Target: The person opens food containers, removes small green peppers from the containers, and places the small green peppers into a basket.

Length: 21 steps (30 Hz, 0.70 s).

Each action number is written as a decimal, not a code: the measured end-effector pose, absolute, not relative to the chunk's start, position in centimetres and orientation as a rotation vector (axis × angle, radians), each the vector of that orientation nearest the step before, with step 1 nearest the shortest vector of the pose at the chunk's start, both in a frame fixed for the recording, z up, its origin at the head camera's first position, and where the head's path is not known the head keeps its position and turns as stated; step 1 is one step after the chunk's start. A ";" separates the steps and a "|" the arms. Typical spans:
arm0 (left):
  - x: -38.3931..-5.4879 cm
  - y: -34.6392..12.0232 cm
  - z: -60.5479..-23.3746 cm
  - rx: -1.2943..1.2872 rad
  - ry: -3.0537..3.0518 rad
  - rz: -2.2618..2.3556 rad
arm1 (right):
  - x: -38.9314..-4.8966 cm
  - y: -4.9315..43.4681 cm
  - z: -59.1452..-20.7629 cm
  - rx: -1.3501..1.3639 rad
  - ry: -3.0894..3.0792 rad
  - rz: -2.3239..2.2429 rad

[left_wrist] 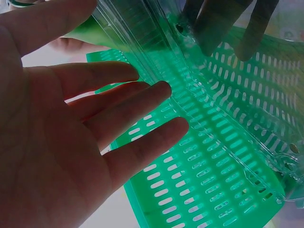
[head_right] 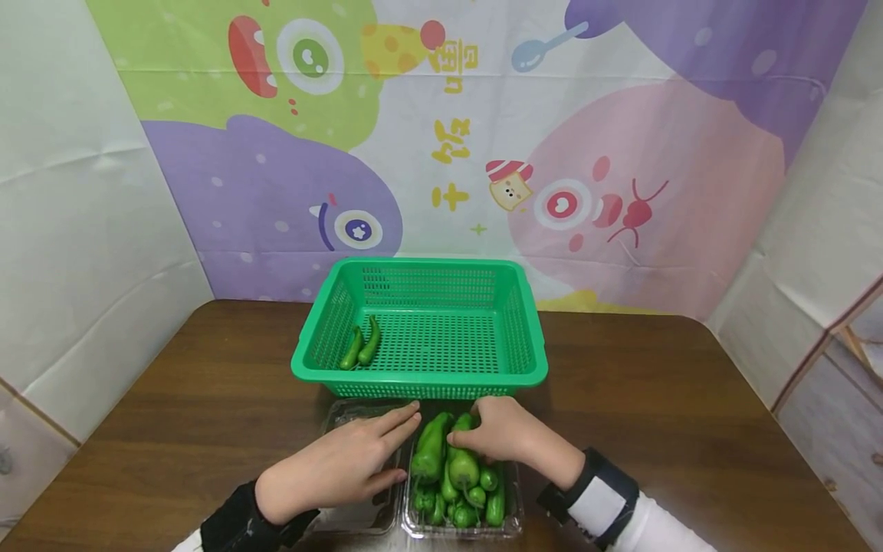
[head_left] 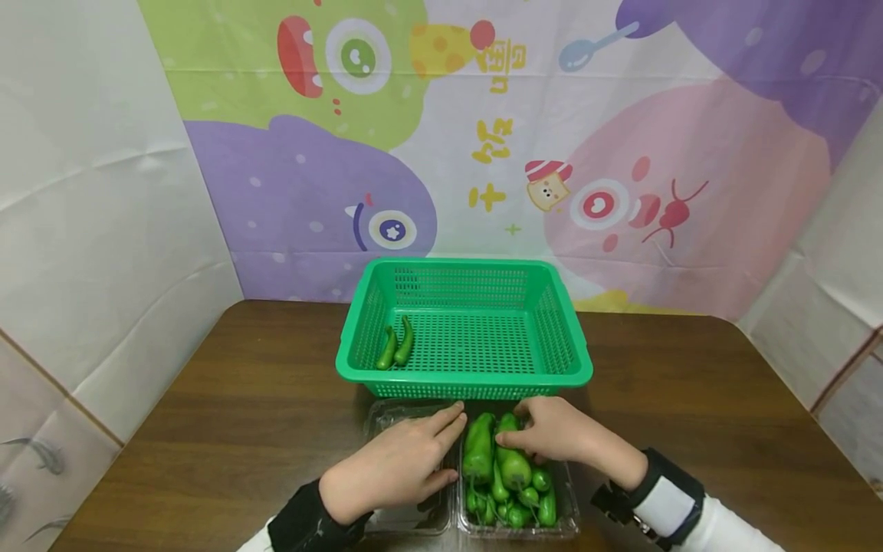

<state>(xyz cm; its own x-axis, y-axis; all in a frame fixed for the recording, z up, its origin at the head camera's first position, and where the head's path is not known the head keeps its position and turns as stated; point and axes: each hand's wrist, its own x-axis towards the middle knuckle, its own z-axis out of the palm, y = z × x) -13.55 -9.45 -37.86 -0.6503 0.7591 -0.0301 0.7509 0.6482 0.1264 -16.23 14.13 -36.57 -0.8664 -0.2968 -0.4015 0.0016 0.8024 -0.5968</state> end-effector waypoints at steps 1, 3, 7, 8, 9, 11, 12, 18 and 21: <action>-13.5 -9.4 -37.9 1.276 2.781 0.156 | -16.2 14.2 -36.5 -0.213 2.490 -0.844; -13.5 -9.4 -37.9 1.279 2.786 0.152 | -16.2 14.3 -36.4 -0.199 2.463 -0.872; -13.5 -9.4 -37.9 1.281 2.789 0.149 | -16.3 14.5 -36.4 -0.186 2.424 -0.913; -13.5 -9.4 -37.9 1.279 2.788 0.149 | -16.3 14.6 -36.4 -0.185 2.419 -0.919; -13.6 -9.4 -37.9 1.277 2.786 0.150 | -16.4 14.6 -36.5 -0.186 2.416 -0.924; -13.6 -9.5 -37.9 1.274 2.784 0.148 | -16.4 14.7 -36.6 -0.186 2.408 -0.937; -13.6 -9.5 -37.9 1.275 2.784 0.146 | -16.4 14.7 -36.6 -0.186 2.403 -0.944; -13.6 -9.4 -37.9 1.270 2.777 0.153 | -16.5 15.0 -36.8 -0.185 2.347 -1.040; -13.6 -9.4 -37.9 1.265 2.775 0.158 | -16.5 15.2 -36.8 -0.186 2.316 -1.093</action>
<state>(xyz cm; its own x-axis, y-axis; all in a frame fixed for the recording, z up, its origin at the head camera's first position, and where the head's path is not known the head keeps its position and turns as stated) -13.56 -9.44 -37.86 -0.6539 0.7557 -0.0365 0.7467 0.6523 0.1301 -16.48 15.16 -36.78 -0.8302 -0.3513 -0.4328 0.1110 0.6568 -0.7459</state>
